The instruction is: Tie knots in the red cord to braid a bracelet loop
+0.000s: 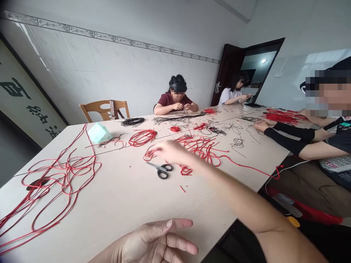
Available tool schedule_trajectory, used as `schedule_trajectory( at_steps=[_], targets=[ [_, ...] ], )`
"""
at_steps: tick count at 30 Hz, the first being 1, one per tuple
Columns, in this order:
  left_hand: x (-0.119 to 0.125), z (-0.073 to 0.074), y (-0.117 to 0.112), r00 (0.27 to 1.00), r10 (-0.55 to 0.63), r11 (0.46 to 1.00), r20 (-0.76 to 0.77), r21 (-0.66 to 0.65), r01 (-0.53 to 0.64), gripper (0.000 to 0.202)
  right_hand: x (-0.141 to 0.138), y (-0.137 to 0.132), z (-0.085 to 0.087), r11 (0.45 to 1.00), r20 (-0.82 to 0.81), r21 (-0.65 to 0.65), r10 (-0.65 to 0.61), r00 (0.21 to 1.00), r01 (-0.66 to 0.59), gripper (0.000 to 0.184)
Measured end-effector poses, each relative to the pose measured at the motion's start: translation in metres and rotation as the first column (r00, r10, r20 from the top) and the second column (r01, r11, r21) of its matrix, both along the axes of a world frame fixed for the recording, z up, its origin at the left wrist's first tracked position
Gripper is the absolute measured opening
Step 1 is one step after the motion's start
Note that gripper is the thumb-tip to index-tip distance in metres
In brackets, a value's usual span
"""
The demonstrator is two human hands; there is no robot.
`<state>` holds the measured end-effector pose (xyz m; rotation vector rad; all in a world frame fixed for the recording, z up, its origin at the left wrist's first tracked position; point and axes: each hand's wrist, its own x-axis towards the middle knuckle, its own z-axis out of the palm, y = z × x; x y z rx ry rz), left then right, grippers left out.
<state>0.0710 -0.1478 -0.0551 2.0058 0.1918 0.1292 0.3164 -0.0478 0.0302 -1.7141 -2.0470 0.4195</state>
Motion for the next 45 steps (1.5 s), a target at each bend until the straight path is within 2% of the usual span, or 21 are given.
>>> schedule_trajectory(
  at_steps=[1,2,3,4,5,6,11,13,15,18,23,28,30,32,34,35,37,40,42,43,45],
  targets=[
    [0.002,-0.002,0.003,0.999,-0.051,0.889,-0.012,-0.457,0.04,0.054,0.015,-0.003,0.0,0.998,0.017,-0.023,-0.05,0.999,0.05,0.025],
    [0.002,-0.004,0.005,0.996,-0.092,0.662,-0.012,-0.748,0.052,0.052,0.032,-0.007,-0.001,0.993,0.034,-0.047,-0.107,0.994,0.109,0.023],
    [0.002,-0.005,0.005,0.994,-0.108,0.466,-0.02,-0.884,0.032,0.05,0.048,-0.013,-0.002,0.983,0.05,-0.071,-0.164,0.985,0.168,0.022],
    [0.001,-0.006,0.005,0.993,-0.111,0.34,-0.03,-0.94,0.009,0.047,0.064,-0.019,-0.005,0.971,0.063,-0.094,-0.213,0.975,0.219,0.022],
    [0.001,-0.006,0.004,0.994,-0.102,0.278,-0.039,-0.961,-0.009,0.045,0.078,-0.025,-0.01,0.958,0.072,-0.119,-0.253,0.965,0.26,0.022],
    [0.0,-0.007,0.003,0.995,-0.095,0.252,-0.042,-0.967,-0.017,0.043,0.089,-0.031,-0.017,0.945,0.076,-0.145,-0.284,0.956,0.292,0.021],
    [-0.001,-0.004,0.001,0.997,-0.064,0.23,-0.045,-0.973,-0.03,0.039,0.103,-0.044,-0.056,0.903,0.021,-0.241,-0.362,0.932,0.356,0.018],
    [-0.001,-0.003,0.0,0.998,-0.044,0.234,-0.044,-0.972,-0.032,0.038,0.1,-0.042,-0.06,0.898,-0.024,-0.26,-0.374,0.927,0.356,0.016],
    [-0.002,-0.003,-0.001,0.999,-0.026,0.236,-0.037,-0.971,-0.03,0.037,0.099,-0.038,-0.051,0.904,-0.099,-0.255,-0.377,0.921,0.343,0.016],
    [-0.002,-0.003,-0.002,0.999,-0.015,0.236,-0.033,-0.971,-0.029,0.037,0.102,-0.029,-0.016,0.914,-0.258,-0.181,-0.401,0.879,0.364,0.016],
    [-0.001,-0.005,-0.002,0.999,-0.013,0.24,-0.031,-0.97,-0.027,0.036,0.107,-0.013,0.07,0.861,-0.526,0.051,-0.408,0.747,0.506,0.015],
    [-0.001,-0.006,-0.004,1.0,-0.019,0.26,-0.024,-0.966,-0.018,0.036,0.083,-0.006,0.145,0.801,-0.665,0.287,-0.228,0.711,0.526,0.016],
    [0.0,-0.005,-0.003,1.0,-0.001,0.302,-0.023,-0.953,-0.021,0.034,0.062,-0.006,0.165,0.812,-0.66,0.326,-0.17,0.732,0.483,0.014],
    [0.002,-0.003,0.005,0.994,0.111,0.411,-0.021,-0.91,-0.065,0.03,0.038,-0.008,0.18,0.845,-0.619,0.362,-0.099,0.78,0.394,0.014],
    [0.0,0.0,0.023,0.921,0.389,0.537,0.003,-0.813,-0.224,0.022,0.012,-0.011,0.188,0.879,-0.577,0.366,-0.045,0.816,0.307,0.016],
    [-0.004,0.001,0.035,0.81,0.585,0.551,0.041,-0.753,-0.359,0.021,-0.001,-0.013,0.191,0.9,-0.54,0.361,-0.011,0.842,0.243,0.017],
    [-0.015,0.002,0.063,0.531,0.841,0.464,0.102,-0.64,-0.613,0.024,-0.025,-0.016,0.194,0.923,-0.468,0.351,0.029,0.883,0.155,0.02],
    [-0.038,0.002,0.1,0.243,0.936,0.34,0.255,-0.477,-0.81,0.03,-0.054,-0.016,0.196,0.962,-0.408,0.271,0.072,0.91,0.045,0.02],
    [-0.049,0.002,0.112,0.206,0.941,0.311,0.27,-0.442,-0.842,0.037,-0.069,-0.007,0.193,0.978,-0.413,0.206,0.112,0.904,-0.027,0.018],
    [-0.052,0.003,0.114,0.243,0.934,0.339,0.263,-0.438,-0.832,0.039,-0.076,0.001,0.189,0.982,-0.42,0.176,0.138,0.897,-0.068,0.018],
    [-0.052,0.005,0.109,0.384,0.892,0.451,0.237,-0.439,-0.777,0.041,-0.09,0.024,0.175,0.981,-0.42,0.132,0.186,0.888,-0.143,0.018]
  ],
)
